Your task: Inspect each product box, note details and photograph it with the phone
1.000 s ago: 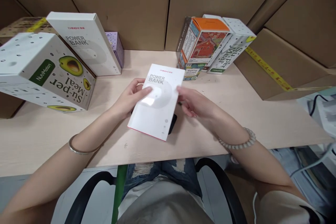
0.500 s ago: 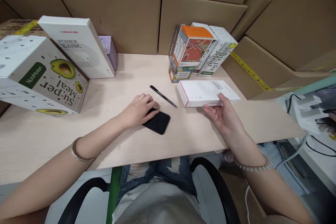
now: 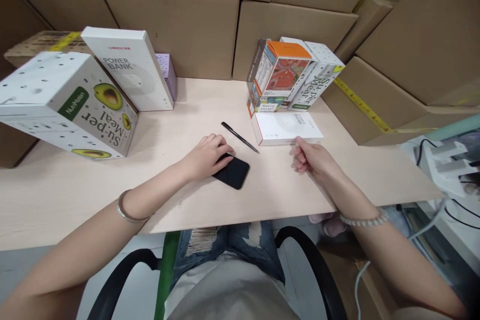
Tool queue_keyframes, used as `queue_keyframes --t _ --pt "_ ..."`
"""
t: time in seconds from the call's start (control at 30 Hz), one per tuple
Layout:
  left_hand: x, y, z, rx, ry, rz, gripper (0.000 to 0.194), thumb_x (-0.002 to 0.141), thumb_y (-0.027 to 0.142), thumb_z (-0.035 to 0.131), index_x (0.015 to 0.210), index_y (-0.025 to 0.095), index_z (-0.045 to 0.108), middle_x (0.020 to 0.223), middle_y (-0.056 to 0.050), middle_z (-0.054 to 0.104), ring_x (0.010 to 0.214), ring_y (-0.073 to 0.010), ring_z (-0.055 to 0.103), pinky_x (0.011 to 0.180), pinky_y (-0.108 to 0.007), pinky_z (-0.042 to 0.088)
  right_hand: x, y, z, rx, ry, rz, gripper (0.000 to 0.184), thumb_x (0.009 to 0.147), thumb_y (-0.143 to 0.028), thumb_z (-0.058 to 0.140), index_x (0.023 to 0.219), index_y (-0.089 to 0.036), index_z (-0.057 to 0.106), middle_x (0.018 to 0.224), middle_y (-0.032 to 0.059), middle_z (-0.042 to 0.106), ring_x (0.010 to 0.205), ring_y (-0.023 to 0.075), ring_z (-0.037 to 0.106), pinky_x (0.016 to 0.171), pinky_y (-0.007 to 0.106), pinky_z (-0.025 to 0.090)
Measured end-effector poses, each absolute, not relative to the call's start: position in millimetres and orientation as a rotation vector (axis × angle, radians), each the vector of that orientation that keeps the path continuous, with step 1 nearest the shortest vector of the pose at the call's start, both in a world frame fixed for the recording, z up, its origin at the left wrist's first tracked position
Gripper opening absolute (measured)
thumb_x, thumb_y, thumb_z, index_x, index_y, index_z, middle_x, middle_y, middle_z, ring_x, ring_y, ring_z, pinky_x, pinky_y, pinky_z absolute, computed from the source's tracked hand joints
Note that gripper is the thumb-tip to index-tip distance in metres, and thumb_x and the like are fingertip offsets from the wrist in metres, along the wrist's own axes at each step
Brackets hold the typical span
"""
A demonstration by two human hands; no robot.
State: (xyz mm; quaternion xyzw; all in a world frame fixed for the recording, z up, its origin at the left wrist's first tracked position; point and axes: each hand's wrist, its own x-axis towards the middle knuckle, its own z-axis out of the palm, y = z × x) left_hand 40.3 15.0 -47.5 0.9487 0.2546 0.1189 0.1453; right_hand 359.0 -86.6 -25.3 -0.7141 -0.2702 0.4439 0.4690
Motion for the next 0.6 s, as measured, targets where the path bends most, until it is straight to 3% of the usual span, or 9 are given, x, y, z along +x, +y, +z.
queue_keyframes --t 0.07,0.13,0.2,0.27,0.33,0.37,0.47,0.53,0.6 --pt "40.9 13.1 -45.5 2.732 0.731 0.343 0.040 0.112 0.040 0.048 0.129 0.018 0.077 0.119 -0.016 0.067 0.115 -0.0330 0.060 0.107 -0.052 0.051 342.5 -85.5 -26.2 -1.751 -0.729 1.104 0.045 0.105 -0.040 0.067 0.065 -0.020 0.059 0.040 -0.0076 0.044 0.030 0.0077 0.039 0.030 0.019 0.031" --pt "41.0 12.5 -44.4 2.717 0.738 0.348 0.040 0.113 0.040 0.047 0.127 0.018 0.077 0.118 -0.015 0.068 0.116 -0.0327 0.061 0.108 -0.052 0.052 317.1 -78.6 -23.1 -1.736 -0.924 1.092 0.042 0.102 -0.045 0.069 0.068 -0.021 0.061 0.042 -0.0080 0.045 0.032 0.0069 0.035 0.034 0.020 0.027" --pt "40.3 14.1 -45.4 2.670 0.767 0.385 0.040 0.113 0.039 0.047 0.124 0.016 0.078 0.115 -0.015 0.070 0.115 -0.0322 0.063 0.110 -0.052 0.053 285.9 -62.4 -15.4 -1.674 -1.282 1.025 0.043 0.100 -0.049 0.067 0.068 -0.022 0.062 0.046 -0.0063 0.049 0.040 0.0093 0.042 0.043 0.024 0.034" --pt "38.6 18.4 -48.1 2.597 0.804 0.482 0.038 0.112 0.035 0.048 0.123 0.014 0.078 0.119 -0.016 0.071 0.118 -0.0315 0.065 0.114 -0.051 0.053 251.8 -34.8 -5.0 -1.570 -1.652 0.863 0.041 0.095 -0.048 0.072 0.064 -0.023 0.059 0.057 -0.0015 0.061 0.055 0.0141 0.057 0.060 0.029 0.048" --pt "35.8 24.7 -50.9 2.547 0.850 0.573 0.034 0.110 0.030 0.050 0.121 0.013 0.078 0.125 -0.017 0.072 0.123 -0.0313 0.066 0.118 -0.050 0.053 217.2 4.2 5.6 -1.429 -1.827 0.691 0.022 0.093 -0.041 0.074 0.082 -0.023 0.067 0.083 0.0037 0.076 0.080 0.0205 0.070 0.081 0.036 0.058" --pt "34.1 28.0 -51.6 2.545 0.875 0.589 0.033 0.110 0.028 0.050 0.120 0.013 0.078 0.126 -0.018 0.072 0.123 -0.0314 0.066 0.118 -0.049 0.053 200.4 27.1 10.5 -1.362 -1.863 0.624 0.018 0.089 -0.035 0.078 0.100 -0.022 0.072 0.102 0.0068 0.080 0.093 0.0234 0.074 0.091 0.040 0.060" --pt "28.7 36.2 -50.3 2.613 0.955 0.537 0.033 0.109 0.026 0.048 0.118 0.012 0.077 0.119 -0.017 0.074 0.115 -0.0317 0.068 0.112 -0.049 0.056 155.7 101.2 21.9 -1.252 -1.904 0.430 0.076 0.083 -0.031 0.087 0.151 -0.018 0.055 0.156 0.0196 0.062 0.139 0.0335 0.064 0.118 0.051 0.054" --pt "25.6 39.0 -47.8 2.668 0.994 0.508 0.034 0.109 0.025 0.048 0.118 0.011 0.077 0.118 -0.018 0.073 0.112 -0.0315 0.068 0.110 -0.048 0.057 131.8 145.9 25.7 -1.270 -1.879 0.401 0.097 0.086 -0.033 0.087 0.167 -0.015 0.036 0.168 0.0243 0.049 0.156 0.0378 0.051 0.130 0.057 0.043" --pt "23.4 39.8 -46.1 2.717 1.017 0.496 0.034 0.110 0.027 0.048 0.118 0.012 0.076 0.117 -0.017 0.072 0.111 -0.0314 0.067 0.109 -0.047 0.057 113.0 178.8 24.6 -1.287 -1.897 0.470 0.103 0.092 -0.038 0.084 0.172 -0.013 0.024 0.166 0.0247 0.051 0.161 0.0393 0.046 0.135 0.060 0.036"
